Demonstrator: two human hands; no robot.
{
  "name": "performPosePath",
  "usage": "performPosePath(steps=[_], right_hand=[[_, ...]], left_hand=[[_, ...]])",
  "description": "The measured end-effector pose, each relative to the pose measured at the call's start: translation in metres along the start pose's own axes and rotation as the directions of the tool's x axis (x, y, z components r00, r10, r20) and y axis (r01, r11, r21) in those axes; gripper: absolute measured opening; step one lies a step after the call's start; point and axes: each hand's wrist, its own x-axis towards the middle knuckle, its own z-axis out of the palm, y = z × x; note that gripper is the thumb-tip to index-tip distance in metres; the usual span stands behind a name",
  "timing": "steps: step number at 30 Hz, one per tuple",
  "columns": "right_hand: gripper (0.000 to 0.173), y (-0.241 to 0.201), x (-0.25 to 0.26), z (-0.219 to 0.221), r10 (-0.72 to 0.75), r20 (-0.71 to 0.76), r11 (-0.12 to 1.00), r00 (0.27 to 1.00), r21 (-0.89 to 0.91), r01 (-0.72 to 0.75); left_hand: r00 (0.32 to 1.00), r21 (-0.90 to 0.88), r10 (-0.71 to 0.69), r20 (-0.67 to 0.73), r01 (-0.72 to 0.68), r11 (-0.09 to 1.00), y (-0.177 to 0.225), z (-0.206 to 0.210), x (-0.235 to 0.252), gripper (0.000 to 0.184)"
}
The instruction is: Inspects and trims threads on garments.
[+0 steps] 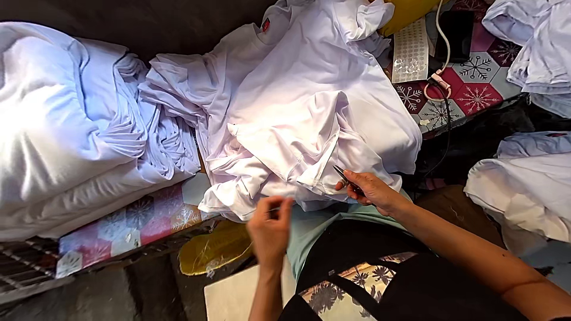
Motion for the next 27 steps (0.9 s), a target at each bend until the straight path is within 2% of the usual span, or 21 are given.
performPosePath(steps=[2,4,5,7,9,12,16,18,20,24,25,27], right_hand=[[0.045,0.001,0.001,0.005,-0.010,0.014,1.000,1.000,0.005,0.010],[0.040,0.003,0.001,0.008,-0.044,0.004,0.999,0.999,-0.005,0.044],[0.035,0.004,0.001,0.009,-0.074,-0.018,0.997,0.997,-0.027,0.074],[0.018,0.007,0.002,0.012,-0.155,-0.085,0.982,0.984,-0.124,0.144],[0.016,0.014,0.007,0.015,-0.232,-0.113,0.942,0.966,-0.274,0.194],[0.022,0.021,0.011,0.023,-0.291,-0.131,0.871,0.948,-0.446,0.206],[0.021,0.015,0.005,0.027,-0.338,-0.131,0.801,0.932,-0.560,0.212],[0.021,0.014,0.002,0.026,-0.378,-0.109,0.750,0.919,-0.618,0.235],[0.020,0.016,0.001,0.026,-0.482,-0.064,0.645,0.874,-0.702,0.303],[0.015,0.020,0.000,0.032,-0.683,0.078,0.391,0.727,-0.801,0.453],[0.014,0.020,-0.001,0.034,-0.682,0.098,0.386,0.725,-0.794,0.469],[0.016,0.017,0.000,0.036,-0.618,0.089,0.483,0.781,-0.741,0.466]], left_hand=[[0.992,-0.216,-0.047,0.121,0.073,0.974,0.015,0.039,0.004,0.032],[0.981,-0.413,-0.126,0.149,0.178,0.893,0.015,0.065,0.011,0.021],[0.969,-0.524,-0.181,0.166,0.242,0.817,0.016,0.070,0.013,0.018],[0.950,-0.674,-0.238,0.203,0.312,0.670,0.019,0.072,0.012,0.023],[0.951,-0.724,-0.234,0.201,0.305,0.619,0.023,0.070,0.007,0.027],[0.967,-0.706,-0.189,0.172,0.255,0.661,0.026,0.072,-0.002,0.024],[0.995,-0.604,-0.063,0.081,0.099,0.790,0.018,0.075,-0.008,0.010],[0.999,-0.529,0.029,0.027,-0.011,0.848,0.010,0.079,-0.010,0.016],[0.995,-0.458,0.097,0.000,-0.086,0.885,0.007,0.082,-0.010,0.015],[0.991,-0.378,0.132,-0.025,-0.132,0.916,0.004,0.085,-0.007,0.012],[0.989,-0.338,0.136,-0.057,-0.148,0.930,0.002,0.088,-0.005,0.011],[0.989,-0.308,0.112,-0.094,-0.136,0.941,-0.002,0.093,-0.002,0.007]])
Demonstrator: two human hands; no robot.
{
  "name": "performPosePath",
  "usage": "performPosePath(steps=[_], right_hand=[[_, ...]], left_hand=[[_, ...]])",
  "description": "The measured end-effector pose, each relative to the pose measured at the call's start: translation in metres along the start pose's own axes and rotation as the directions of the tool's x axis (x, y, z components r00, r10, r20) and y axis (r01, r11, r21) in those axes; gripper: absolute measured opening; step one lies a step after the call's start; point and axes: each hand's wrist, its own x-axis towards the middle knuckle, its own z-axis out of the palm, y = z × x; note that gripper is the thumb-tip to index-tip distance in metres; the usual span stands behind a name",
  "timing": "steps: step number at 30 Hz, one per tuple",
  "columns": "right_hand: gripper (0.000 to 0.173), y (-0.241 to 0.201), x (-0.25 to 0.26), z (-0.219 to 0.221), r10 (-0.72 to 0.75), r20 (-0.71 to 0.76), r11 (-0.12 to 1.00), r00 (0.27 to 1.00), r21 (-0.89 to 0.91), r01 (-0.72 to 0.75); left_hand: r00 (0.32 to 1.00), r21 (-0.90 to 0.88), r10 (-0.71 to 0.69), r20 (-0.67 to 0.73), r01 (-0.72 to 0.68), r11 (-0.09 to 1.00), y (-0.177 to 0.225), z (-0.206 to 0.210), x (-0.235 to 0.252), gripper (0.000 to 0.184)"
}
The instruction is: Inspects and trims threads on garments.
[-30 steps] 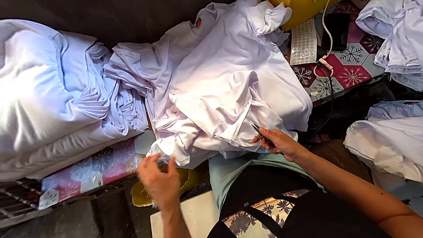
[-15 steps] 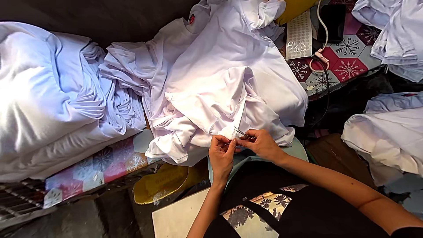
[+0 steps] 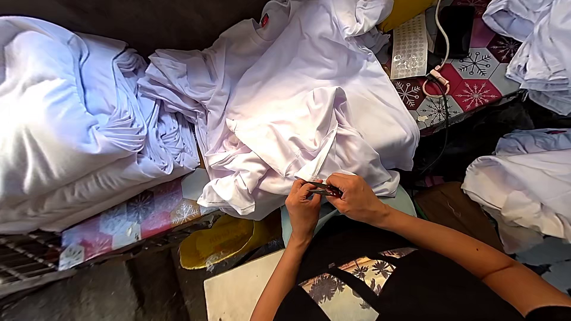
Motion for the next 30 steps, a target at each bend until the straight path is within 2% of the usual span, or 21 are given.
performPosePath(steps=[3,4,6,8,11,14,16,21,30], right_hand=[[0.019,0.003,0.004,-0.008,0.196,0.078,0.928,0.978,0.308,-0.211],[0.021,0.007,0.003,-0.011,0.223,0.071,0.891,0.972,0.389,-0.233],[0.026,0.021,-0.001,-0.016,0.183,0.029,0.889,0.983,0.422,-0.178],[0.032,0.032,-0.003,-0.025,0.089,0.000,0.944,0.996,0.318,-0.085],[0.040,0.046,0.001,-0.037,-0.137,-0.043,0.990,0.990,0.012,0.137],[0.048,0.060,0.014,-0.042,-0.405,-0.047,0.887,0.913,-0.264,0.380],[0.051,0.062,0.021,-0.040,-0.504,-0.032,0.818,0.863,-0.340,0.465],[0.054,0.056,0.032,-0.029,-0.592,-0.030,0.747,0.805,-0.394,0.535],[0.049,0.058,0.038,-0.033,-0.656,-0.046,0.705,0.753,-0.392,0.591]], left_hand=[[0.987,-0.198,-0.160,0.022,0.161,0.967,-0.001,-0.001,0.001,0.006],[0.965,-0.322,-0.258,0.051,0.260,0.910,0.002,-0.003,0.001,0.005],[0.889,-0.534,-0.442,0.121,0.434,0.726,0.009,-0.006,0.004,0.009],[0.826,-0.621,-0.542,0.151,0.506,0.598,0.016,-0.009,0.009,0.012],[0.792,-0.650,-0.586,0.169,0.537,0.538,0.026,-0.014,0.017,0.016],[0.751,-0.671,-0.622,0.220,0.579,0.462,0.037,-0.019,0.026,0.018],[0.730,-0.676,-0.634,0.256,0.604,0.423,0.044,-0.022,0.031,0.017],[0.743,-0.656,-0.609,0.276,0.609,0.446,0.055,-0.026,0.033,0.016],[0.817,-0.617,-0.519,0.252,0.549,0.564,0.055,-0.027,0.031,0.019]])
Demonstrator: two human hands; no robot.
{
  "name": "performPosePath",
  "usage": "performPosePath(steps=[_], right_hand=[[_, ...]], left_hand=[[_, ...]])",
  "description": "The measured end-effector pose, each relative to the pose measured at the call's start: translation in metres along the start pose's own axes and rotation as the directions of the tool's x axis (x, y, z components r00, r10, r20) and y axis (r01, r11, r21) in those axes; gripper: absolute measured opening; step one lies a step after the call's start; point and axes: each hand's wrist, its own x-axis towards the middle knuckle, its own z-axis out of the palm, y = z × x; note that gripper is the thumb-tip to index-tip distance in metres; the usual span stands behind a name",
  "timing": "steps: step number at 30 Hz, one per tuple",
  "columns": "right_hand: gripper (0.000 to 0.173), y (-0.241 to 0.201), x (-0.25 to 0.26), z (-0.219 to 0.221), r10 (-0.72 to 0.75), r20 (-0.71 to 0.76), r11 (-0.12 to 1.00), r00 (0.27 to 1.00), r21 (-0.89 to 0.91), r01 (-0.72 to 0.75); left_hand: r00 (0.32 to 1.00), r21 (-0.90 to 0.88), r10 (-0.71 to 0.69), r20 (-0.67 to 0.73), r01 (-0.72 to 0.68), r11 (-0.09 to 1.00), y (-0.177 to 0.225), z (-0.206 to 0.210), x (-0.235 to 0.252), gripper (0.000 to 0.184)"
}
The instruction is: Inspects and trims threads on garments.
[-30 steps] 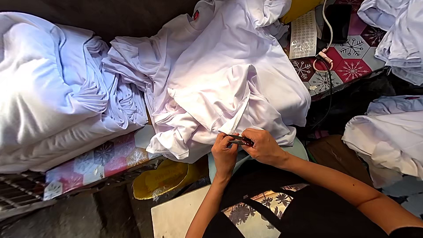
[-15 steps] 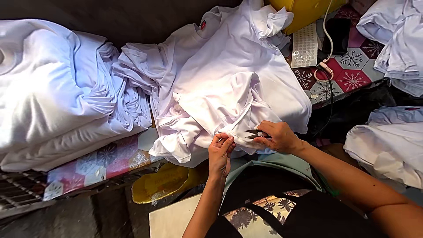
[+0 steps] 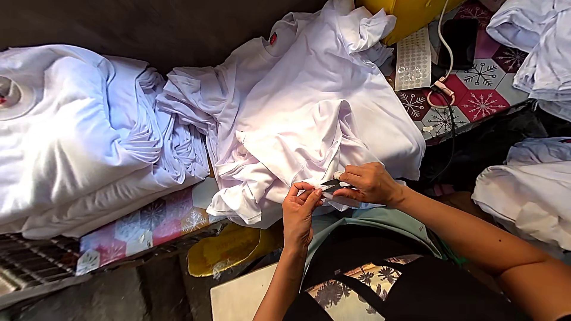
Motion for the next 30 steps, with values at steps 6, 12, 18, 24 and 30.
performPosePath(steps=[6,12,18,24,30], right_hand=[[0.043,0.002,-0.002,-0.005,-0.050,0.005,0.999,0.999,0.002,0.049],[0.043,-0.006,-0.006,-0.003,-0.026,-0.002,1.000,1.000,0.002,0.026],[0.048,-0.020,-0.021,0.001,0.117,-0.055,0.993,0.992,-0.013,-0.118],[0.049,-0.031,-0.029,0.008,0.195,-0.043,0.981,0.980,-0.007,-0.196],[0.048,-0.034,-0.025,-0.003,0.445,-0.004,0.880,0.895,0.188,-0.437]], left_hand=[[0.998,0.066,0.043,0.038,-0.045,0.997,-0.002,-0.002,0.000,0.021],[1.000,0.052,0.025,0.019,-0.026,0.998,-0.005,-0.001,0.000,0.024],[0.995,0.002,-0.072,-0.063,0.072,0.997,-0.005,0.003,-0.001,0.032],[0.972,-0.128,-0.233,-0.038,0.226,0.966,-0.009,0.005,0.006,0.012],[0.974,-0.172,-0.227,-0.018,0.221,0.960,-0.008,0.013,0.005,0.017]])
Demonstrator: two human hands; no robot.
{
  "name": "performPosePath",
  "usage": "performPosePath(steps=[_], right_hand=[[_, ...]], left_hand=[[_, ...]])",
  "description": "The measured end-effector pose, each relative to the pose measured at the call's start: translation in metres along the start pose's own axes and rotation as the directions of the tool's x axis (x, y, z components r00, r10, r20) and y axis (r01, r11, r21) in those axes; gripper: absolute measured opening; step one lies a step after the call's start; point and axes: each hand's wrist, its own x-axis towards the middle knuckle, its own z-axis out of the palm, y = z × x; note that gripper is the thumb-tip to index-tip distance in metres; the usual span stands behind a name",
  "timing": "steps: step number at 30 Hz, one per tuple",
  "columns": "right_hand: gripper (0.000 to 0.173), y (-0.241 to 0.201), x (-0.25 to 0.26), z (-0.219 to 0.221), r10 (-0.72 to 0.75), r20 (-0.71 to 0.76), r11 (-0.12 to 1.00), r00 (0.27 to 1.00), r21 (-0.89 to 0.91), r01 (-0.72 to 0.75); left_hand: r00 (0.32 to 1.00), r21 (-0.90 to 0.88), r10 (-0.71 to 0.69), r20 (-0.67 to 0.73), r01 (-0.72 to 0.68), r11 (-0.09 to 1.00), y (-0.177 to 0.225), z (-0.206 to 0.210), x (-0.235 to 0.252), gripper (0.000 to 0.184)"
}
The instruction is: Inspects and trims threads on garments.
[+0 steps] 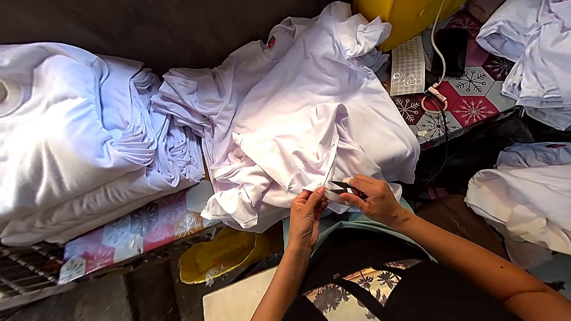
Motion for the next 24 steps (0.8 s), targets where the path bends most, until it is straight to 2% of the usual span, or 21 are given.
performPosePath(steps=[3,10,21,24], right_hand=[[0.048,-0.002,0.006,-0.003,0.048,0.034,0.998,0.998,0.048,-0.050],[0.052,-0.011,0.012,-0.006,0.027,0.069,1.000,0.997,-0.005,-0.026],[0.046,-0.012,0.006,-0.004,-0.068,-0.043,0.987,0.997,-0.150,0.061],[0.046,-0.015,0.005,-0.003,-0.026,-0.047,0.989,0.999,-0.148,0.019]], left_hand=[[0.999,-0.010,0.029,0.027,-0.029,1.000,0.002,0.001,-0.006,0.014],[0.972,0.144,0.218,0.086,-0.229,0.963,-0.005,-0.001,-0.009,0.015],[0.980,0.149,0.189,0.061,-0.196,0.969,-0.008,0.000,-0.010,0.018],[0.982,0.138,0.180,0.061,-0.187,0.973,-0.008,0.000,-0.010,0.017]])
